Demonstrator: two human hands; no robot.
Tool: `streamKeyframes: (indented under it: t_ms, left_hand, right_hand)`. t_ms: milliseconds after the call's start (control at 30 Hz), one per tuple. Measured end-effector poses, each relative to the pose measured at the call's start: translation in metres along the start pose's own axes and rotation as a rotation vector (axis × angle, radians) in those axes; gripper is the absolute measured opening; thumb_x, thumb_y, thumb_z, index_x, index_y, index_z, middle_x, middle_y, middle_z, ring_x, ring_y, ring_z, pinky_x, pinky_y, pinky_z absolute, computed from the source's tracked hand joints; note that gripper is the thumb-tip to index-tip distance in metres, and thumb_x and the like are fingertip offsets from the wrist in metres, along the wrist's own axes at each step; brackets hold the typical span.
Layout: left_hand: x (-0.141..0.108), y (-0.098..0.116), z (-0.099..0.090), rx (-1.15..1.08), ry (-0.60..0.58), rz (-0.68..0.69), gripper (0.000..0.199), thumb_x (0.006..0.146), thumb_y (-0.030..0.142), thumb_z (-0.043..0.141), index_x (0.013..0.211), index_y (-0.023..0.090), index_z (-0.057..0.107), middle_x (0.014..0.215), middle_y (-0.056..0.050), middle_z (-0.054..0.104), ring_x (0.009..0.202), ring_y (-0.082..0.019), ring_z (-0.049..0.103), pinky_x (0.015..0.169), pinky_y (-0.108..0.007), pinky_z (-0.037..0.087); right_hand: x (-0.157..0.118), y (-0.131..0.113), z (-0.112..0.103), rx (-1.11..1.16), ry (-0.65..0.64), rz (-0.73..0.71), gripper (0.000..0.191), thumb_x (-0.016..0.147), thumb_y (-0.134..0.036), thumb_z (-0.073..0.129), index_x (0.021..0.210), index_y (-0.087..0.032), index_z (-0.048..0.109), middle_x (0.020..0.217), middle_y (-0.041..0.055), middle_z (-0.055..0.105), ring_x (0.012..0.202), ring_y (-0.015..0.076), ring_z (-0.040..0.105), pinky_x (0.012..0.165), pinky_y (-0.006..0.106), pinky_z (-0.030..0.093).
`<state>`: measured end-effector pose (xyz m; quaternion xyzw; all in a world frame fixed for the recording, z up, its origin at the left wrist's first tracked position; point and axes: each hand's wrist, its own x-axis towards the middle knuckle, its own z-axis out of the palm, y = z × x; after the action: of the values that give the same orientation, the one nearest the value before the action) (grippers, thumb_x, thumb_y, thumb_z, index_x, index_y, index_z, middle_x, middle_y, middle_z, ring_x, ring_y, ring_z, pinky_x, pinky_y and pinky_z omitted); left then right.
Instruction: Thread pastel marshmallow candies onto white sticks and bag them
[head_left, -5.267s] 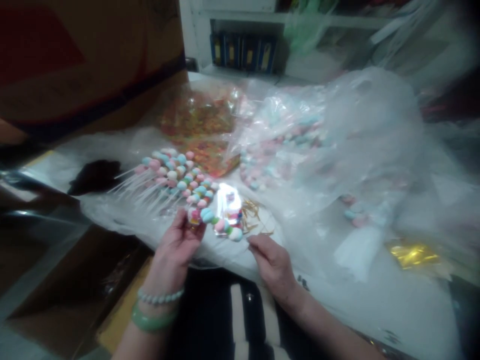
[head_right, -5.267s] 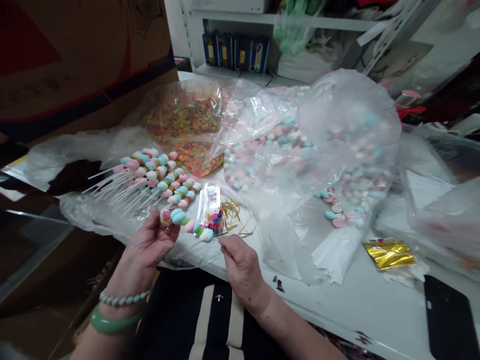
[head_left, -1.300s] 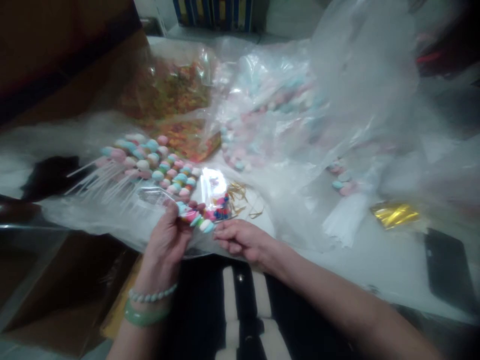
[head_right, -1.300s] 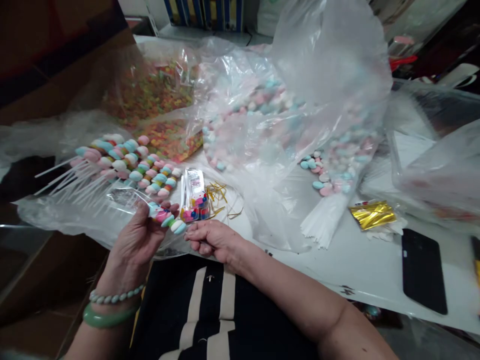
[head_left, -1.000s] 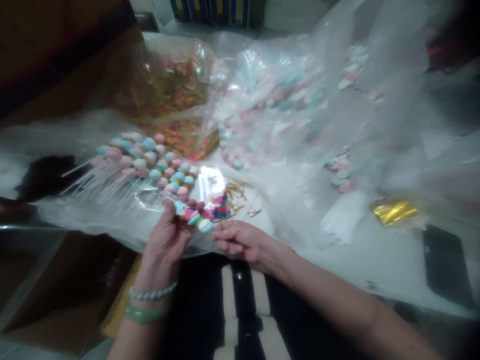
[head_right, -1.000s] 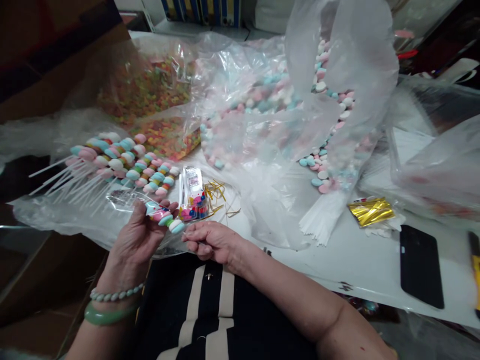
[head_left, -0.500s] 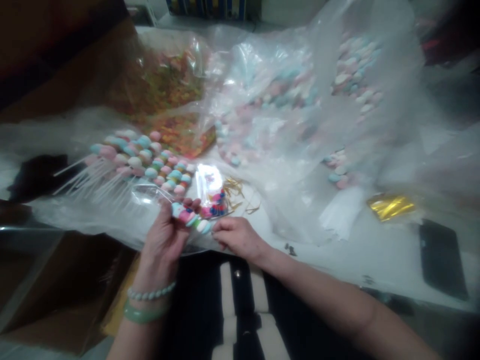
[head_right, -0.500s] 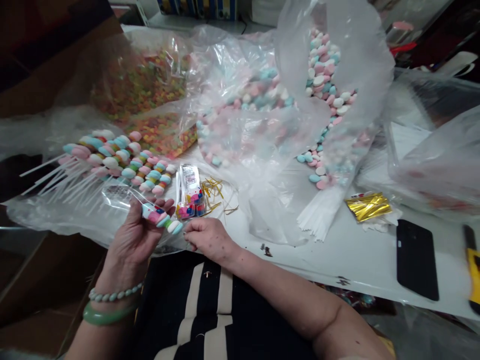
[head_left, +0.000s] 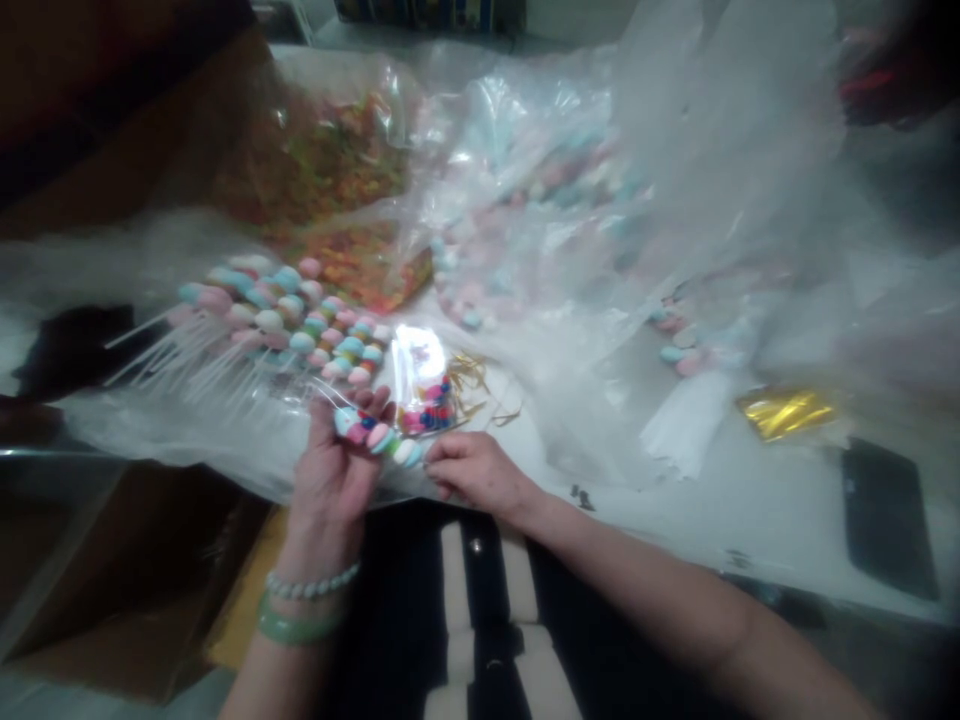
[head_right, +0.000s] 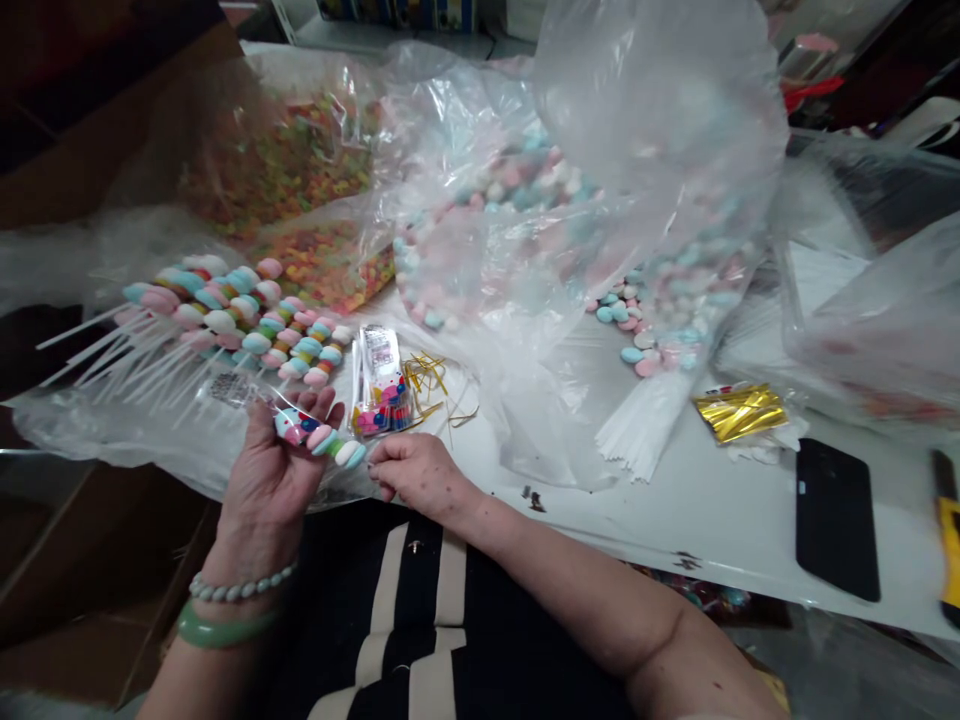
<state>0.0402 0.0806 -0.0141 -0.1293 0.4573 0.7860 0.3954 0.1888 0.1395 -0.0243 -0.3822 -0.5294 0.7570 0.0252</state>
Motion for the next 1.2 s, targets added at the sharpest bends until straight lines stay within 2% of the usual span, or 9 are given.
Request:
streamKeyframes:
  t_ms: [233,333,433,500,600,700,867,1100,1200]
  left_hand:
    - [-0.005,-0.009,-0.007,0.130,-0.154,0.120,0.032,0.084,0.044,0.067,0.079,0.013,0.067,0.074,-0.005,0.068,0.079,-0.018,0.069,0.086,-0.035,0.057]
    - [-0.005,-0.010,-0.007,0.119,-0.152,0.090,0.031,0.084,0.043,0.068,0.076,0.013,0.067,0.072,-0.004,0.067,0.075,-0.015,0.067,0.086,-0.035,0.057]
    - [-0.001,-0.007,-0.009,0.115,-0.124,-0.016,0.034,0.085,0.045,0.064,0.076,0.013,0.067,0.073,-0.006,0.068,0.074,-0.018,0.068,0.083,-0.037,0.059]
    - [0.001,-0.004,-0.012,0.144,-0.115,-0.076,0.034,0.087,0.043,0.063,0.078,0.011,0.068,0.076,-0.009,0.070,0.075,-0.020,0.070,0.080,-0.037,0.059]
    - [0.002,-0.004,-0.013,0.196,-0.123,-0.055,0.031,0.089,0.038,0.061,0.079,0.009,0.069,0.077,-0.011,0.072,0.075,-0.021,0.071,0.078,-0.035,0.059]
    - [0.000,-0.005,-0.011,0.218,-0.106,-0.049,0.031,0.091,0.036,0.058,0.079,0.010,0.068,0.075,-0.010,0.072,0.073,-0.020,0.071,0.074,-0.033,0.059]
    - [0.002,0.001,-0.009,0.222,0.022,-0.155,0.033,0.097,0.031,0.047,0.079,0.010,0.066,0.074,-0.010,0.071,0.069,-0.018,0.069,0.068,-0.032,0.060]
    - [0.007,0.002,-0.018,0.234,-0.024,-0.075,0.023,0.094,0.023,0.053,0.083,0.011,0.070,0.081,-0.009,0.073,0.070,-0.017,0.069,0.070,-0.032,0.061]
    - [0.007,-0.005,-0.021,0.252,-0.049,-0.025,0.021,0.091,0.025,0.059,0.083,0.010,0.070,0.081,-0.010,0.073,0.073,-0.019,0.070,0.073,-0.032,0.060]
  right_hand:
    - [0.002,0.004,-0.002,0.063,-0.025,0.028,0.011,0.076,-0.010,0.058,0.068,-0.017,0.062,0.044,-0.0069,0.054,0.034,0.0041,0.035,0.035,0.017,0.024]
    - [0.003,0.007,-0.002,0.202,-0.092,0.022,0.009,0.077,-0.013,0.058,0.069,-0.017,0.059,0.046,-0.0055,0.057,0.031,0.0036,0.035,0.033,0.016,0.021]
    - [0.006,0.011,-0.005,0.333,-0.169,0.016,0.006,0.076,-0.018,0.061,0.071,-0.016,0.059,0.047,-0.0045,0.059,0.030,0.0026,0.034,0.032,0.015,0.018]
    - [0.008,0.012,-0.007,0.375,-0.150,0.016,0.006,0.073,-0.020,0.064,0.072,-0.016,0.059,0.047,-0.0046,0.059,0.030,0.0023,0.033,0.032,0.015,0.016]
    - [0.009,0.011,-0.008,0.377,-0.081,0.026,0.008,0.072,-0.021,0.065,0.072,-0.016,0.059,0.046,-0.0052,0.058,0.030,0.0023,0.031,0.033,0.016,0.017]
    - [0.007,0.008,-0.007,0.268,-0.031,0.010,0.005,0.073,-0.020,0.062,0.072,-0.017,0.060,0.046,-0.0062,0.055,0.033,0.0039,0.034,0.036,0.017,0.021]
    - [0.004,0.007,-0.010,-0.073,0.141,-0.239,0.010,0.075,-0.013,0.057,0.072,-0.019,0.064,0.052,-0.0070,0.054,0.052,0.0086,0.053,0.059,0.021,0.041]
    - [0.010,0.013,-0.016,-0.267,0.192,-0.310,0.012,0.079,-0.014,0.058,0.074,-0.022,0.065,0.055,-0.0064,0.056,0.058,0.0116,0.056,0.066,0.024,0.043]
    - [0.007,0.016,-0.013,-0.459,0.253,-0.397,0.012,0.082,-0.017,0.057,0.078,-0.023,0.067,0.069,-0.0026,0.065,0.070,0.0142,0.060,0.073,0.026,0.043]
